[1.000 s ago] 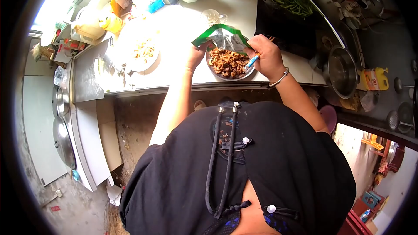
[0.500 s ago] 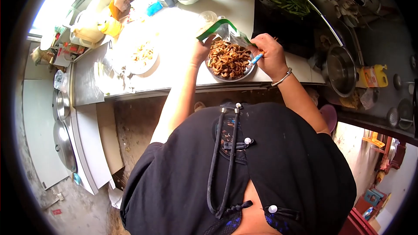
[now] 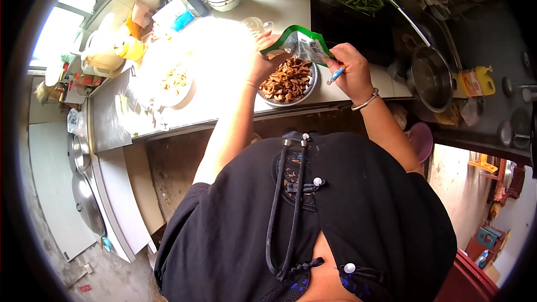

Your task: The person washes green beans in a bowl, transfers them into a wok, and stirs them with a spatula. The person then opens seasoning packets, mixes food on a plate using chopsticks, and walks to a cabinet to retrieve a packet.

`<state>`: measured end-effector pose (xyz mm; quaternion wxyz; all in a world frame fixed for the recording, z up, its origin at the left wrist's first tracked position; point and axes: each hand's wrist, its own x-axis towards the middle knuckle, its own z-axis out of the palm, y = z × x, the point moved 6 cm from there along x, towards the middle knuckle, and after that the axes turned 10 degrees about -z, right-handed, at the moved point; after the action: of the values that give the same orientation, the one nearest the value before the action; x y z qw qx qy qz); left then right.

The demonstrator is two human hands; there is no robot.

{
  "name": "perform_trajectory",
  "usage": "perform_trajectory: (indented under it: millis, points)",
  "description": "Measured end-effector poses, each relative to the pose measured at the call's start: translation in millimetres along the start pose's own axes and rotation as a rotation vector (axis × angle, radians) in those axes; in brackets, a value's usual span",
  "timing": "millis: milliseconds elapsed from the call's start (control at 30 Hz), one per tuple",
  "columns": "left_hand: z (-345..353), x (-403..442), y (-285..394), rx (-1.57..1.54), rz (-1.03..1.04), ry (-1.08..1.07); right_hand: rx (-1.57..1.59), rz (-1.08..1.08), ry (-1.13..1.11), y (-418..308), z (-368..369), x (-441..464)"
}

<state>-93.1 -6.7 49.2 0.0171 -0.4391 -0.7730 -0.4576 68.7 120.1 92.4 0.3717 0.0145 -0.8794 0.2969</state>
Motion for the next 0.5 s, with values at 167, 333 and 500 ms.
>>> perform_trajectory:
  millis: [167, 333, 500]
  points:
    - [9.8, 0.7, -5.1, 0.072, -0.033, -0.047, -0.042, 0.046, -0.043, 3.7, -5.0, -2.8]
    - [19.1, -1.7, -5.9, 0.149, -0.09, -0.16, -0.054, 0.055, -0.058, 6.2, -6.8, -5.3]
    - [15.8, -0.6, -10.4, -0.022, -0.137, -0.116, -0.037, 0.054, -0.021, 8.1, -8.8, -4.8]
